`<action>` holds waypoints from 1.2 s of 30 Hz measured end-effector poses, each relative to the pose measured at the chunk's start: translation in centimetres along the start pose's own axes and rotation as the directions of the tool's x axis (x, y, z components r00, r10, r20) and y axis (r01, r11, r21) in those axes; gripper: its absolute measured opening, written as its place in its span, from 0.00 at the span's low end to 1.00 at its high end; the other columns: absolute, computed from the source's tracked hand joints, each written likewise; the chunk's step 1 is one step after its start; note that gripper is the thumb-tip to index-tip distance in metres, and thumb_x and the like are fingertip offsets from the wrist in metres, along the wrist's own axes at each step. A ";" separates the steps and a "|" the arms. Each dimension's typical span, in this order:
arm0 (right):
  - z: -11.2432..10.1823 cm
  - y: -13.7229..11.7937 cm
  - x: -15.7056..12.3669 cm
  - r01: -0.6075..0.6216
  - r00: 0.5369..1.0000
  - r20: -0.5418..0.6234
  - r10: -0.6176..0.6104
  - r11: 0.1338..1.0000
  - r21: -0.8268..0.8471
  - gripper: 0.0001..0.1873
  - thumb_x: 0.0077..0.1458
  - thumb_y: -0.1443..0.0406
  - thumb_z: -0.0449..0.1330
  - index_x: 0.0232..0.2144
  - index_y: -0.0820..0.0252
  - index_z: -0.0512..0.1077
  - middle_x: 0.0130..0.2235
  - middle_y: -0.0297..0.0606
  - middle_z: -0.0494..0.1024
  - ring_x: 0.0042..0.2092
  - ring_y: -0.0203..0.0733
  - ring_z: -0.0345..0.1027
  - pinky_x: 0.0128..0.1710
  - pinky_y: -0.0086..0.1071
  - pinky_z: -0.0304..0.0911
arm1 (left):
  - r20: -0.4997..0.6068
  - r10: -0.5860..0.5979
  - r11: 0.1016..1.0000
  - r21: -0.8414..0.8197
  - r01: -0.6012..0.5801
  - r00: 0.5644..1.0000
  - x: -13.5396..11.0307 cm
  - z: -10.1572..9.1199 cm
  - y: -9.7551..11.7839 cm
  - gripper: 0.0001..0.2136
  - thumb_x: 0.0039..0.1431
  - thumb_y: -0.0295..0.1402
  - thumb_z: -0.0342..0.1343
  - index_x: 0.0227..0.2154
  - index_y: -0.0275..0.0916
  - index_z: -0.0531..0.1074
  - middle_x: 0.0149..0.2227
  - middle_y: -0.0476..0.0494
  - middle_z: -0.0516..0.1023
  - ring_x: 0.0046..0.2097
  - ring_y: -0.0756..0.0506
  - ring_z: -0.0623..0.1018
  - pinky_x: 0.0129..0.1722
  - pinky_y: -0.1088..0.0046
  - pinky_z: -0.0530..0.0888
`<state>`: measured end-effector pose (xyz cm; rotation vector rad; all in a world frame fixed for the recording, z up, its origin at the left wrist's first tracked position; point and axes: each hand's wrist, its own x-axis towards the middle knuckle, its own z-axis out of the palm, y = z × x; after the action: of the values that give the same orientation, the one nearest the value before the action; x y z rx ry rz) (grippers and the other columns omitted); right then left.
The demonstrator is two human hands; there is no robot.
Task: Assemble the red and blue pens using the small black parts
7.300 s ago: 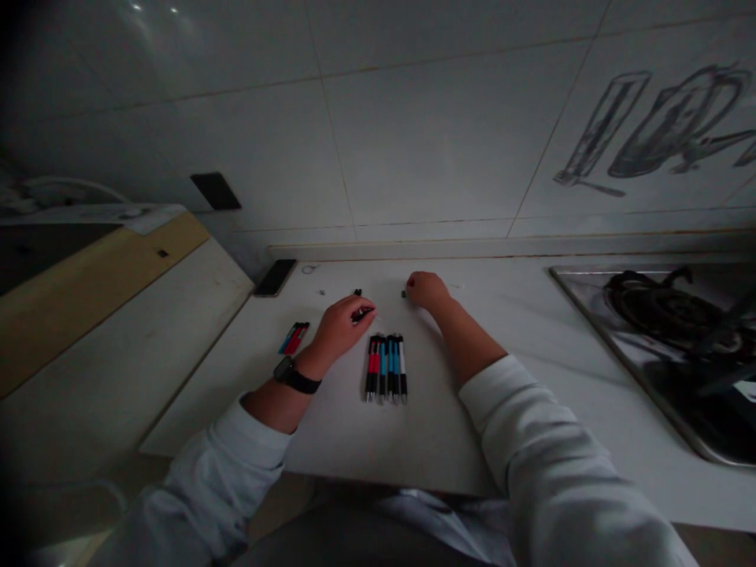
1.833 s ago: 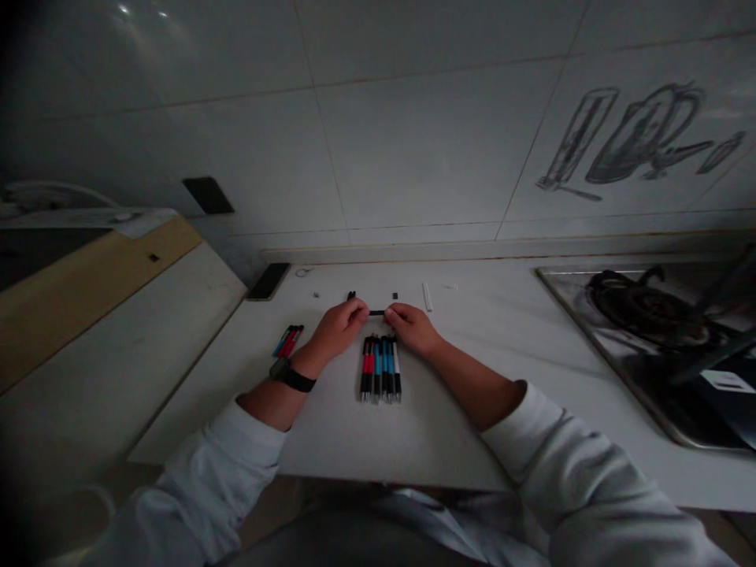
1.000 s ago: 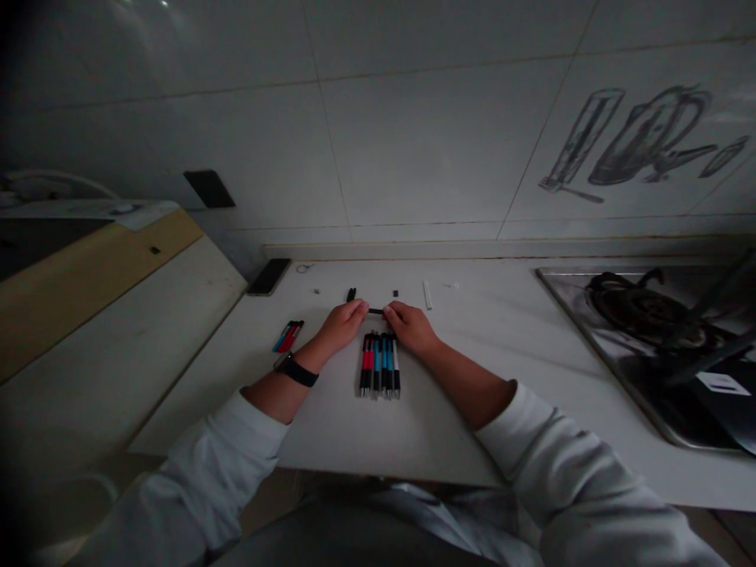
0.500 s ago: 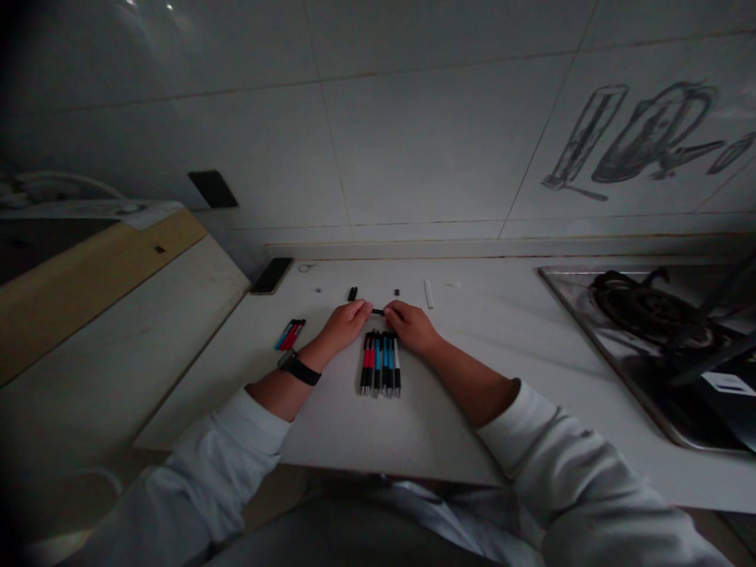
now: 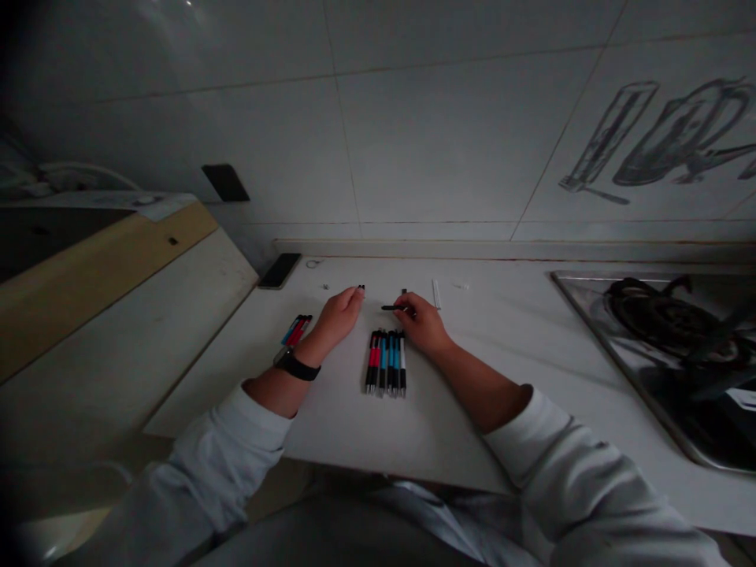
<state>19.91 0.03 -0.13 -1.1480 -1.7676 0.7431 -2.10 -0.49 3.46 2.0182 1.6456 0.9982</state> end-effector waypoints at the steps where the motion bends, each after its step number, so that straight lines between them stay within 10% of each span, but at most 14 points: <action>1: 0.0 0.1 0.0 -0.004 1.000 0.012 0.004 1.000 -0.007 0.10 0.57 0.58 0.60 0.39 0.56 0.72 0.34 0.36 0.76 0.32 0.40 0.66 0.35 0.34 0.62 | -0.028 0.017 0.997 0.069 -0.015 0.999 0.2 -0.8 -0.2 0.15 0.74 0.40 0.44 0.31 0.41 0.67 0.30 0.45 0.73 0.34 0.44 0.73 0.36 0.69 0.65; 7: 0.0 0.2 0.0 -0.003 0.999 0.052 0.005 1.000 -0.029 0.09 0.56 0.59 0.61 0.39 0.56 0.73 0.32 0.34 0.75 0.31 0.39 0.64 0.35 0.34 0.61 | -0.107 0.075 0.926 0.378 -0.030 0.991 2.5 -5.8 -3.1 0.09 0.72 0.34 0.46 0.39 0.39 0.71 0.38 0.40 0.77 0.41 0.42 0.74 0.41 0.67 0.66; 13: 0.1 0.3 -0.1 -0.016 0.997 0.080 0.017 1.000 -0.022 0.08 0.56 0.60 0.61 0.38 0.55 0.73 0.29 0.31 0.72 0.30 0.38 0.63 0.33 0.33 0.59 | 0.149 0.107 0.742 0.647 -0.179 0.983 5.3 -8.8 -5.5 0.09 0.67 0.30 0.52 0.37 0.37 0.78 0.41 0.37 0.78 0.40 0.42 0.75 0.39 0.65 0.67; 26: 0.3 1.1 0.0 0.004 0.993 0.116 -0.003 1.000 -0.008 0.08 0.58 0.62 0.60 0.40 0.55 0.73 0.35 0.34 0.77 0.33 0.39 0.67 0.36 0.33 0.62 | 0.520 0.172 0.582 0.632 -0.512 0.837 8.4 -6.9 -8.1 0.11 0.63 0.27 0.52 0.40 0.40 0.81 0.46 0.35 0.76 0.49 0.38 0.73 0.44 0.62 0.67; 36: 0.3 1.1 0.1 0.018 0.993 0.121 -0.012 0.999 -0.052 0.07 0.58 0.63 0.61 0.40 0.55 0.74 0.31 0.33 0.74 0.33 0.39 0.66 0.34 0.33 0.61 | 0.476 0.153 0.679 0.586 -0.442 0.866 9.7 -7.4 -10.0 0.08 0.59 0.32 0.58 0.38 0.43 0.82 0.46 0.40 0.78 0.49 0.41 0.74 0.48 0.67 0.67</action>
<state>20.09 0.54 -1.12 -1.1441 -1.9044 0.7751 -13.62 10.20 4.83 2.8090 1.6018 -0.0269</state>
